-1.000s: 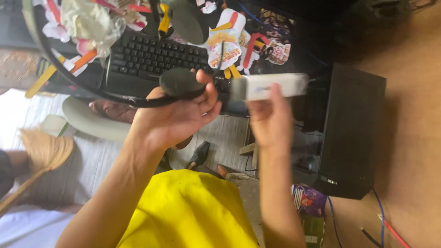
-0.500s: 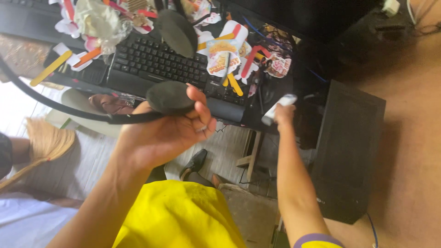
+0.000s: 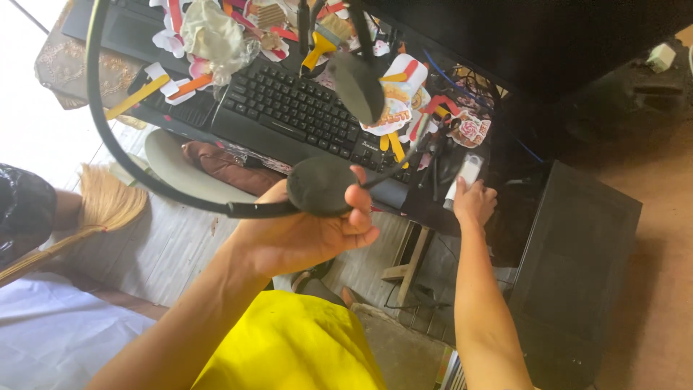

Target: Organize various headbands, paper cutouts, and electronics on a desk and clean a set of headphones.

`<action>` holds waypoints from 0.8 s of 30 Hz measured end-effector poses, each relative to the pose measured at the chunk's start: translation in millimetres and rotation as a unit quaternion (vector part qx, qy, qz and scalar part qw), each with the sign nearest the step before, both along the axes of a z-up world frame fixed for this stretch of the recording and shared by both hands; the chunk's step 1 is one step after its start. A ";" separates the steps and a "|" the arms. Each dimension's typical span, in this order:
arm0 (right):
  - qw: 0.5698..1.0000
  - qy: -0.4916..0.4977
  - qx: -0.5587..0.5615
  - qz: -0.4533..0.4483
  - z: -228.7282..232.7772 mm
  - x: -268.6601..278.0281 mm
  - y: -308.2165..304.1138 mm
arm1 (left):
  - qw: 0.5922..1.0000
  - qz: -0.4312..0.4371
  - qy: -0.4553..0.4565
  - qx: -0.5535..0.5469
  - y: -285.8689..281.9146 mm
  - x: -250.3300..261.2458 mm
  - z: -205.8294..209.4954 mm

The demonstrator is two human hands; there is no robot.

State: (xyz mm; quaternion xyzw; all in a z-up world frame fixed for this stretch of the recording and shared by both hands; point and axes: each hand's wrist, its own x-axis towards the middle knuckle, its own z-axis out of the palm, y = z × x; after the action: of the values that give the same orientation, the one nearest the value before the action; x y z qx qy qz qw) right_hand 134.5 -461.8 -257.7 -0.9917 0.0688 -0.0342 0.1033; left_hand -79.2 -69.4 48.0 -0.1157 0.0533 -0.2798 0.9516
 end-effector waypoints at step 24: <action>0.836 -0.211 0.463 0.204 308.2 -142.7 178.6 | 0.996 0.021 -0.026 0.087 -10.3 14.5 -15.4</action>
State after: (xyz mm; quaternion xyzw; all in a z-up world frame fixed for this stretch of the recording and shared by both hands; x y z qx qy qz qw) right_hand -8.1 -283.2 50.5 -0.7881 -0.1510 -0.1851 0.5674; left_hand -64.7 -79.7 32.6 -0.0259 0.0499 -0.2565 0.9649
